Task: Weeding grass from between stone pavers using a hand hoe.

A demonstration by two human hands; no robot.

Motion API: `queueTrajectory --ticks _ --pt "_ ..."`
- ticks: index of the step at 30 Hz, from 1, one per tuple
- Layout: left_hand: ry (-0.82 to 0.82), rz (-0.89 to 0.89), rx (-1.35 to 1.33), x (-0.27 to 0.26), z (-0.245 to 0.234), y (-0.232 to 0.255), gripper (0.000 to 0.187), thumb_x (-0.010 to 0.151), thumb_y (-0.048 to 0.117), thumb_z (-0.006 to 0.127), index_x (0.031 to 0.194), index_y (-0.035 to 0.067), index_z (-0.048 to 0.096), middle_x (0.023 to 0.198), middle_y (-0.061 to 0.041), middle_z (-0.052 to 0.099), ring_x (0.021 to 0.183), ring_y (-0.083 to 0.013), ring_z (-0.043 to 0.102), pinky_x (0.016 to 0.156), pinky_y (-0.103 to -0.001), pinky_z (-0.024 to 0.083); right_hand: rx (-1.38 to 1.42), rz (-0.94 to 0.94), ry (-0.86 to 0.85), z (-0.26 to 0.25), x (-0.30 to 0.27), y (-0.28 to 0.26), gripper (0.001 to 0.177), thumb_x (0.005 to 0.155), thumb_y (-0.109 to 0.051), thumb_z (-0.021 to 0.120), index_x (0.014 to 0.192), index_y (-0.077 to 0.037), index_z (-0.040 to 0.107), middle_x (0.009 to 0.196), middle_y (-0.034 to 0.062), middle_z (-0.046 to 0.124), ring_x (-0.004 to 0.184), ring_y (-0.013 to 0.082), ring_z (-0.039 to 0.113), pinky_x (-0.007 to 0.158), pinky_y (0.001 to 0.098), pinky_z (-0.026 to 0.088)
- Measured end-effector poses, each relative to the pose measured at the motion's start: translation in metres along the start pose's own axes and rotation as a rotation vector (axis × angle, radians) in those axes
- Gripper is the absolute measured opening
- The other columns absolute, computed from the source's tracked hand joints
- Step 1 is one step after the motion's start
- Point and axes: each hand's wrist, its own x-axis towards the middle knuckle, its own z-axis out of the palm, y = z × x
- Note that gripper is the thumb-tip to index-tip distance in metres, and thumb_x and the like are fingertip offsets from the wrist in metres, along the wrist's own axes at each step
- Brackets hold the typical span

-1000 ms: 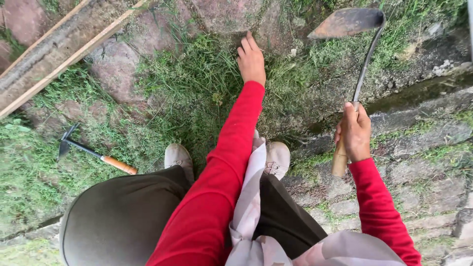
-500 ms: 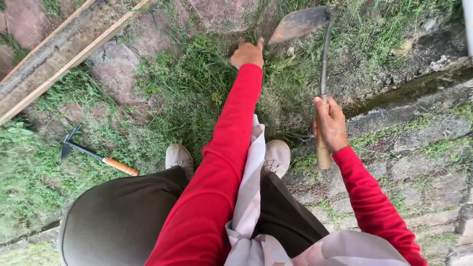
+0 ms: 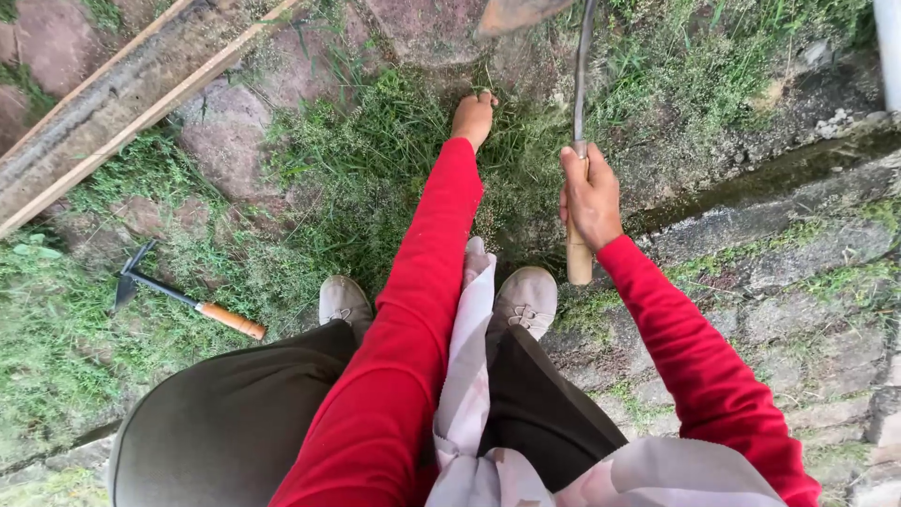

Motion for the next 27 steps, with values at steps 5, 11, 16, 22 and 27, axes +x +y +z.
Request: queueTrajectory --ticks 5,11,16,22,27 --pt "0.002 0.004 -0.103 -0.007 -0.001 0.003 0.046 0.101 0.048 0.044 0.091 0.014 0.074 0.093 -0.015 0.076 0.089 -0.0342 0.071 0.08 -0.047 0.051 -0.14 0.062 0.033 0.013 0.005 0.028 0.027 0.107 -0.037 0.05 0.104 -0.011 0.049 0.058 -0.0006 0.054 0.039 0.0117 0.052 0.034 0.0303 0.046" --pt "0.023 0.024 -0.032 -0.019 -0.01 0.005 0.044 0.1 0.047 0.046 0.093 0.015 0.075 0.099 -0.013 0.076 0.093 -0.0331 0.07 0.081 -0.046 0.051 0.004 0.049 0.049 0.01 0.004 0.026 0.028 0.112 -0.037 0.049 0.11 -0.009 0.051 0.061 0.0001 0.053 0.042 0.0109 0.053 0.036 0.0301 0.046" --pt "0.0 0.013 -0.002 -0.026 -0.018 0.018 0.04 0.102 0.044 0.044 0.097 0.016 0.072 0.097 -0.012 0.076 0.093 -0.0337 0.07 0.081 -0.047 0.05 -0.195 0.059 0.038 0.025 0.006 0.048 0.027 0.105 -0.036 0.051 0.113 -0.01 0.053 0.059 -0.0002 0.057 0.04 0.011 0.055 0.035 0.0296 0.048" --pt "-0.013 -0.01 0.024 -0.034 -0.022 0.024 0.042 0.102 0.047 0.043 0.096 0.015 0.07 0.095 -0.013 0.074 0.092 -0.0348 0.068 0.081 -0.048 0.049 -0.045 0.016 0.057 0.022 0.008 0.016 0.032 0.112 -0.037 0.05 0.116 -0.005 0.054 0.063 0.0031 0.057 0.044 0.0128 0.055 0.037 0.0311 0.047" --pt "0.005 0.009 0.02 -0.022 -0.014 0.013 0.044 0.102 0.049 0.041 0.097 0.016 0.069 0.097 -0.013 0.074 0.094 -0.0355 0.068 0.083 -0.049 0.049 -0.378 -0.158 0.155 0.024 0.029 0.102 0.032 0.111 -0.036 0.053 0.117 -0.005 0.057 0.066 0.0047 0.064 0.048 0.0116 0.062 0.043 0.031 0.05"
